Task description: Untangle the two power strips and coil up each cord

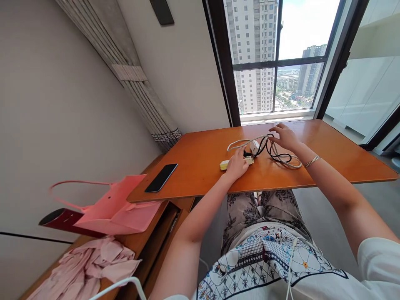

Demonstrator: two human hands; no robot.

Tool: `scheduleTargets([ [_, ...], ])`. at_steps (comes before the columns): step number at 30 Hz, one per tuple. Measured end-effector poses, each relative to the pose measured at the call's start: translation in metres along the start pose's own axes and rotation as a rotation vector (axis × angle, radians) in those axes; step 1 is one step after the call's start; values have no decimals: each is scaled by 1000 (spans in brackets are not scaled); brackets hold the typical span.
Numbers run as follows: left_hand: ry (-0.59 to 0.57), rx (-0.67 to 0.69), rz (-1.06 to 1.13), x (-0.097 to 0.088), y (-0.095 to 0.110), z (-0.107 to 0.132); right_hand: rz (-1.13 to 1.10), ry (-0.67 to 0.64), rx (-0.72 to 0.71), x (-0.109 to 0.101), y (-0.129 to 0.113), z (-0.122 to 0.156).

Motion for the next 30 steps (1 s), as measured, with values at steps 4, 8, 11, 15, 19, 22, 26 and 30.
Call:
scheduleTargets([
  [4,6,-53,35,-2,-2,-4,-316,-58,191,19,27,9],
  [8,44,-73,174,-7,-2,-11,-348,-233,289,47,40,23],
  [11,103,-112,375,-12,-1,-21,-192,-409,288,63,39,34],
  [15,157,-243,700,-18,-1,-36,-110,-435,256,58,33,37],
  [19,260,-415,1093,-34,-11,-49,99,-373,157,28,32,34],
  [22,312,-496,1355,-51,-21,-57,187,-341,163,4,42,34],
  [26,265,-472,1515,-66,-19,-67,160,-418,148,-11,52,37],
  [30,263,-424,1581,-68,-11,-75,286,-394,175,-27,55,35],
])
Point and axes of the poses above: each hand's wrist, its own z-axis away from the middle knuckle, its own x-axis out of the palm, y = z × x, the point moved 5 cm from there along -z, towards the middle knuckle, and after that the axes turned 4 degrees about -x, right-handed, at the moved point
